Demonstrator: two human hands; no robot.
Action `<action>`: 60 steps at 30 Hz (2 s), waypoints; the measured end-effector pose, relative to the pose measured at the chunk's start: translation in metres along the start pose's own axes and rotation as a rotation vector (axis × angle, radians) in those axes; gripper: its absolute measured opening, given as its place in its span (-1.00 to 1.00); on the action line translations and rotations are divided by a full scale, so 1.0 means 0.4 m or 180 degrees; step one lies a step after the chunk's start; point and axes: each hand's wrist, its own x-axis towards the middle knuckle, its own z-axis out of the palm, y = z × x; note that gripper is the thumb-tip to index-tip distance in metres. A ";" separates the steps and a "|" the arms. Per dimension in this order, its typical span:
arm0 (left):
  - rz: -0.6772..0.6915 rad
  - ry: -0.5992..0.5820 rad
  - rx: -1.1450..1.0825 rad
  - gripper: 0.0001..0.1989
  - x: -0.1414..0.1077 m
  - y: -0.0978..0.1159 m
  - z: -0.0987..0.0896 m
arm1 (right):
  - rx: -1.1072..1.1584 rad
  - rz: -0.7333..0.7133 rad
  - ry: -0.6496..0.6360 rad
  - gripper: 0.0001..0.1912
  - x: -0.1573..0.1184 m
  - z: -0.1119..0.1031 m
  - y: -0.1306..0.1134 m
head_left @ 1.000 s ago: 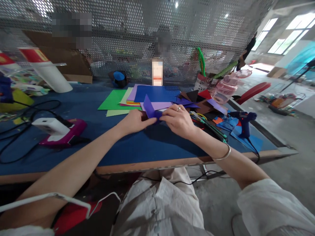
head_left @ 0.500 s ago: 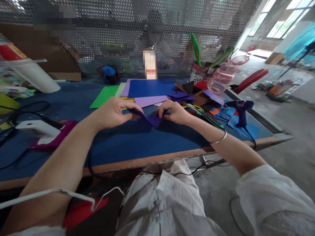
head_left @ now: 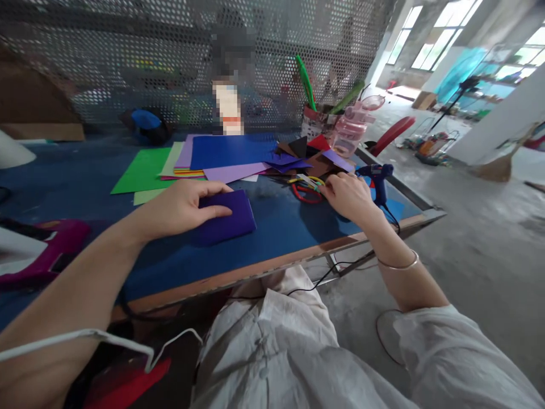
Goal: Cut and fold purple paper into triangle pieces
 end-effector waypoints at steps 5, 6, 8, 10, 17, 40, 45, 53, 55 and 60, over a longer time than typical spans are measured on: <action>0.0053 -0.0130 -0.0208 -0.52 0.024 -0.016 0.023 | 0.0012 0.0062 -0.0255 -0.56 -0.030 0.034 0.029; 0.0060 -0.0176 -0.0232 -0.51 0.028 -0.023 0.023 | 0.0121 0.0066 -0.0129 -0.57 -0.041 0.034 0.030; 0.0027 -0.0275 -0.0313 -0.49 0.031 -0.034 0.022 | 0.0416 -0.0006 0.0141 -0.59 -0.073 0.028 0.029; -0.0039 -0.0332 -0.0398 -0.45 0.032 -0.041 0.021 | 0.0725 -0.0252 0.0300 -0.60 -0.118 0.018 0.019; -0.0078 -0.0412 -0.0519 -0.42 0.026 -0.011 0.037 | 0.0798 -0.0780 -0.0193 -0.65 -0.280 -0.003 -0.059; 0.1348 -0.0366 0.0497 -0.42 0.074 -0.001 0.117 | 0.1165 -0.1262 -0.0302 -0.53 -0.373 0.006 -0.064; 0.1903 -0.0454 0.1082 -0.56 0.057 -0.004 0.148 | 0.1130 -0.1257 -0.0425 -0.52 -0.372 -0.003 -0.069; 0.1268 -0.0386 0.0753 -0.33 0.046 -0.021 0.162 | 0.1022 -0.1162 -0.0605 -0.51 -0.371 -0.016 -0.073; 0.1252 -0.0317 0.0846 -0.30 0.046 -0.022 0.165 | 0.1005 -0.1181 -0.0624 -0.51 -0.369 -0.017 -0.072; 0.1537 -0.0428 0.1256 -0.31 0.071 -0.023 0.176 | 0.1045 -0.1250 -0.0720 -0.52 -0.365 -0.025 -0.070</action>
